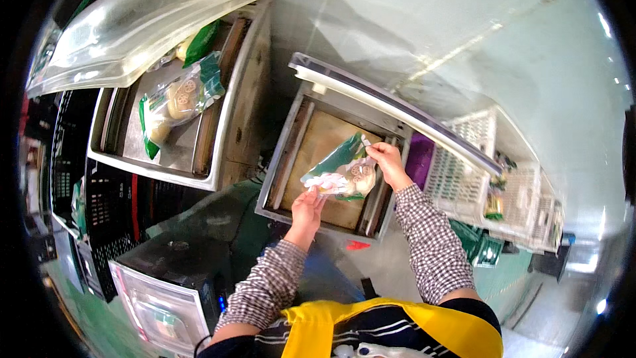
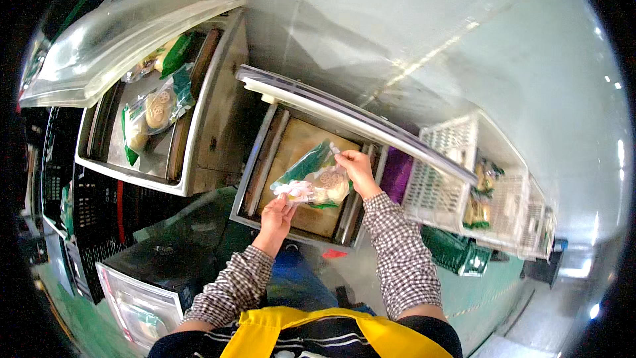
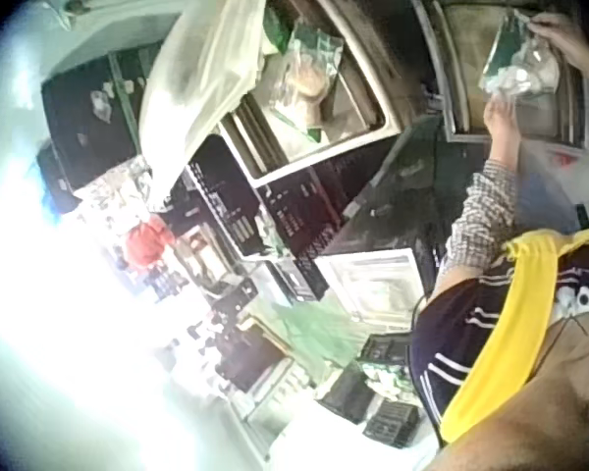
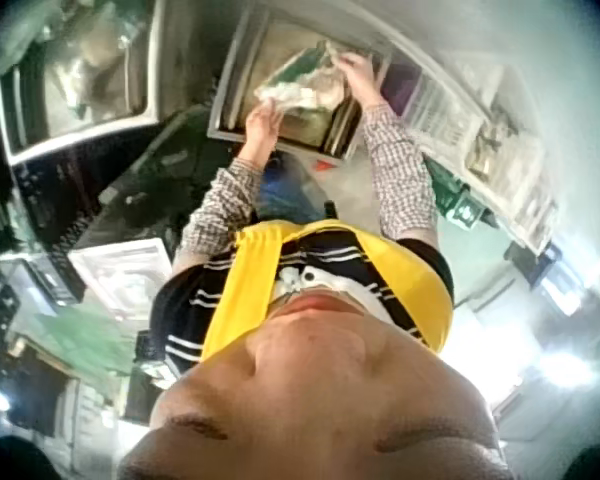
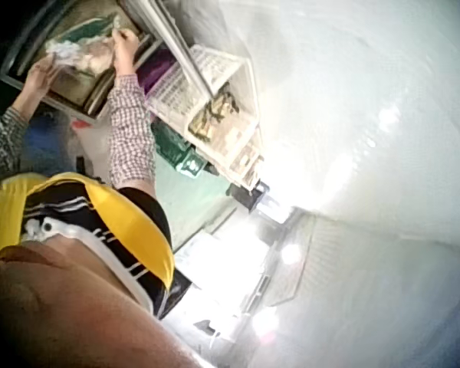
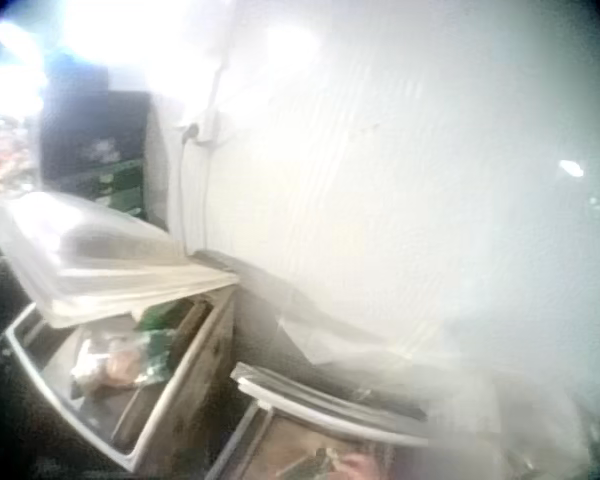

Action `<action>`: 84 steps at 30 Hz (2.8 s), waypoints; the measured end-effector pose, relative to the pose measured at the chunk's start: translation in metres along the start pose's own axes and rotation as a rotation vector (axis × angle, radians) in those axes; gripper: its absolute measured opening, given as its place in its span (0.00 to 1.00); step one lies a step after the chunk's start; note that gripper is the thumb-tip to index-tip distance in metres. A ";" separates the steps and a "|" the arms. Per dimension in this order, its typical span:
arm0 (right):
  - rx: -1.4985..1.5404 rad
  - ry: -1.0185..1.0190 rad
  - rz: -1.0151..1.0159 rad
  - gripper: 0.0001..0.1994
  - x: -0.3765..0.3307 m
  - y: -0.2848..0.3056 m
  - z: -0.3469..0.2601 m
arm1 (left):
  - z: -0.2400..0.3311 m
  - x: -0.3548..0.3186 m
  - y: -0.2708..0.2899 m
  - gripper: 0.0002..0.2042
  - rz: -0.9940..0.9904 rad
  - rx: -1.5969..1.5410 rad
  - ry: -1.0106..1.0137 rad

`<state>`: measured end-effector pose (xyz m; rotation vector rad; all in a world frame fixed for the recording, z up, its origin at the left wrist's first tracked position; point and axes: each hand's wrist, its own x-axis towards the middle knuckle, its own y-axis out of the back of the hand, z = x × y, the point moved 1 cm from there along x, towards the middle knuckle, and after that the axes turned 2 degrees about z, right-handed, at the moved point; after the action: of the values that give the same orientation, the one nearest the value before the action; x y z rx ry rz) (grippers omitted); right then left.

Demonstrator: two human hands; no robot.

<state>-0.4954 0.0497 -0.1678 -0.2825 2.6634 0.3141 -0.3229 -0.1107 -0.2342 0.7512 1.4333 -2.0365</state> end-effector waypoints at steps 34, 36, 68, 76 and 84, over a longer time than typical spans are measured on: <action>-1.110 1.117 -0.328 0.17 0.127 -0.132 0.020 | 0.017 0.109 -0.017 0.11 0.371 -0.327 -0.047; -1.134 1.007 -0.393 0.18 0.124 -0.128 0.024 | 0.015 0.113 -0.011 0.11 0.398 -0.340 -0.051; -0.910 0.234 -0.250 0.30 0.137 -0.094 0.045 | -0.031 0.113 -0.020 0.24 0.196 0.143 0.105; -0.877 0.518 -0.068 0.25 0.073 -0.092 0.023 | 0.152 -0.068 -0.071 0.10 -0.192 1.246 -1.331; -0.574 0.544 -0.281 0.21 -0.018 -0.121 -0.003 | 0.319 0.004 -0.083 0.14 0.556 2.231 -1.323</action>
<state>-0.4506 -0.0637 -0.1777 -1.0364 2.9275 1.0338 -0.4272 -0.3902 -0.0931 0.0765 -1.8341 -1.8979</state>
